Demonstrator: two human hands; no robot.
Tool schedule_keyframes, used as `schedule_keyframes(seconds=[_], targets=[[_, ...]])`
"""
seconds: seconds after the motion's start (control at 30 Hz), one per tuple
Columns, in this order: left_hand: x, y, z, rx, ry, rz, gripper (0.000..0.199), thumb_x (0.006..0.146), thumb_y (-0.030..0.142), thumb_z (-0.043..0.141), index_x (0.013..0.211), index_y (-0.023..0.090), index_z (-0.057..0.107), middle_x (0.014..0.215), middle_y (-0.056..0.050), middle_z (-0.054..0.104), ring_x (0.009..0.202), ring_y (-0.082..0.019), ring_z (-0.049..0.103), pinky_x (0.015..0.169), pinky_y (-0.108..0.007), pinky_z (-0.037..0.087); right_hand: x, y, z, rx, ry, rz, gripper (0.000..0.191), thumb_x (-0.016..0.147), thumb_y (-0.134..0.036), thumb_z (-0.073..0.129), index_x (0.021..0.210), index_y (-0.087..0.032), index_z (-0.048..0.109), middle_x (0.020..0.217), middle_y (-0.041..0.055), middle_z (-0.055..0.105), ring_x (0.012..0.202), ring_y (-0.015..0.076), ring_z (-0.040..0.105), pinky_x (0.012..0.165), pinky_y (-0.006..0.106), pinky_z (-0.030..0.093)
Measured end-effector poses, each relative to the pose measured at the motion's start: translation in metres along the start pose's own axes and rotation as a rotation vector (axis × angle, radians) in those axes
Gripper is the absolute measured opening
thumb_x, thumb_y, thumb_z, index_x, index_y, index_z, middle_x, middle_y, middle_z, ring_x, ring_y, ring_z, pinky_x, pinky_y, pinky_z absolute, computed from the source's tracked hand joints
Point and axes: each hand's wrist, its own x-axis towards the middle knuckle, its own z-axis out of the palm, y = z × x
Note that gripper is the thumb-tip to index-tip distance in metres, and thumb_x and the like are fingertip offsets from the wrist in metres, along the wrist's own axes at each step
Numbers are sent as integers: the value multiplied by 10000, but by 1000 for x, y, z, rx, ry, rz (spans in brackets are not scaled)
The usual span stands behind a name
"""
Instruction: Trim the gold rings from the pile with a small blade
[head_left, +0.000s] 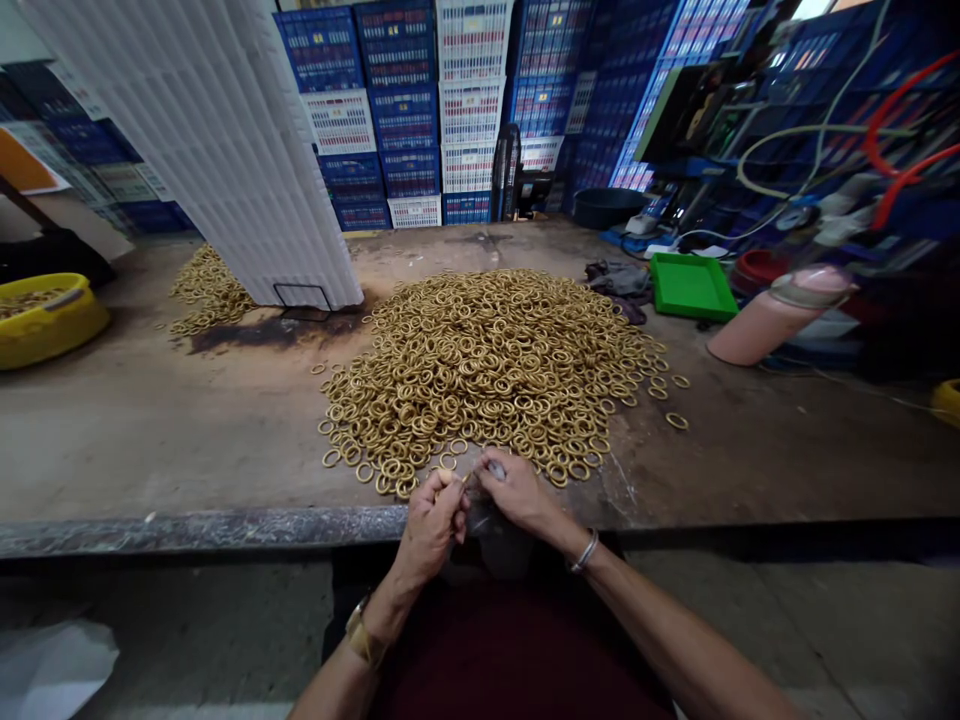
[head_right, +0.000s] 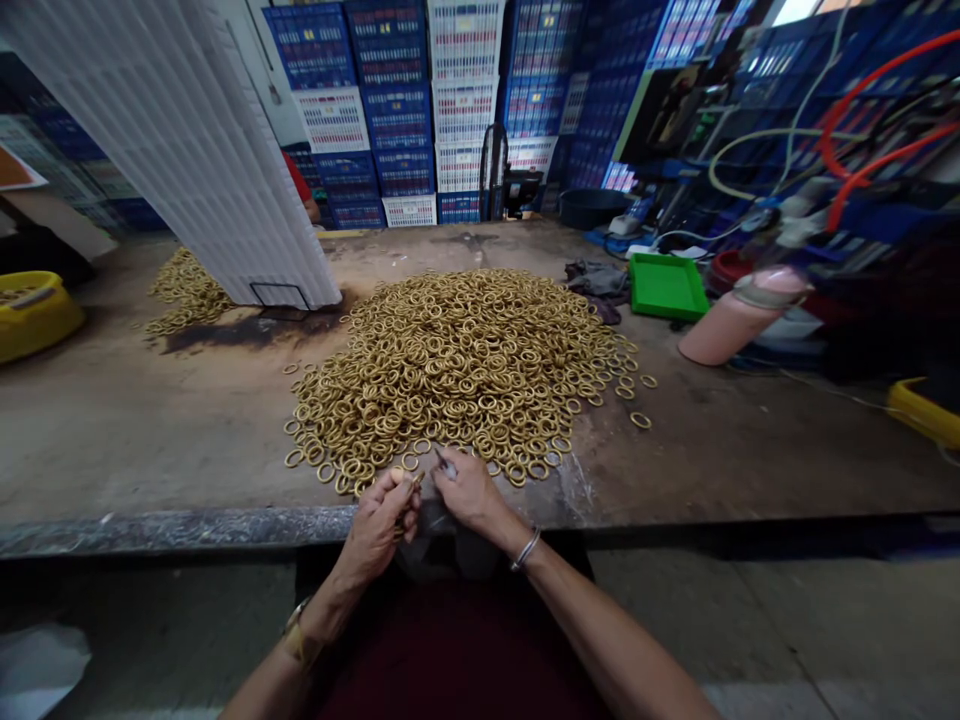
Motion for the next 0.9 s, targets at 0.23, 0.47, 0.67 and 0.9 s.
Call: schedule_keyframes(seconds=[0.23, 0.47, 0.67, 0.9], targets=[[0, 2, 0, 164, 41, 67, 287, 777, 444, 484, 691, 174, 436, 547, 64, 447, 373, -36, 370, 353, -155, 321, -12, 6, 4, -357, -112, -235, 108, 704, -132, 435, 668, -183, 523, 553, -31, 488, 489, 86, 383, 491, 206, 256], [-1, 0, -3, 258, 56, 115, 270, 789, 426, 472, 679, 182, 435, 458, 85, 387, 356, -50, 363, 365, -161, 311, -14, 0, 3, -455, -185, -213, 127, 712, -135, 422, 689, -186, 536, 576, -11, 536, 518, 101, 432, 499, 215, 258], [-16, 5, -5, 241, -27, 41, 286, 799, 431, 459, 664, 179, 449, 446, 79, 383, 364, -52, 358, 386, -159, 316, -8, 5, 4, -696, -156, -110, 213, 722, -154, 410, 860, -189, 567, 668, 19, 608, 577, 125, 509, 514, 232, 252], [-50, 1, -18, 350, -346, -307, 277, 750, 434, 516, 662, 172, 496, 479, 51, 442, 356, -51, 344, 345, -153, 266, 14, -6, 11, -736, -11, -52, 233, 777, -180, 406, 993, -192, 493, 837, 46, 637, 743, 160, 579, 609, 240, 315]])
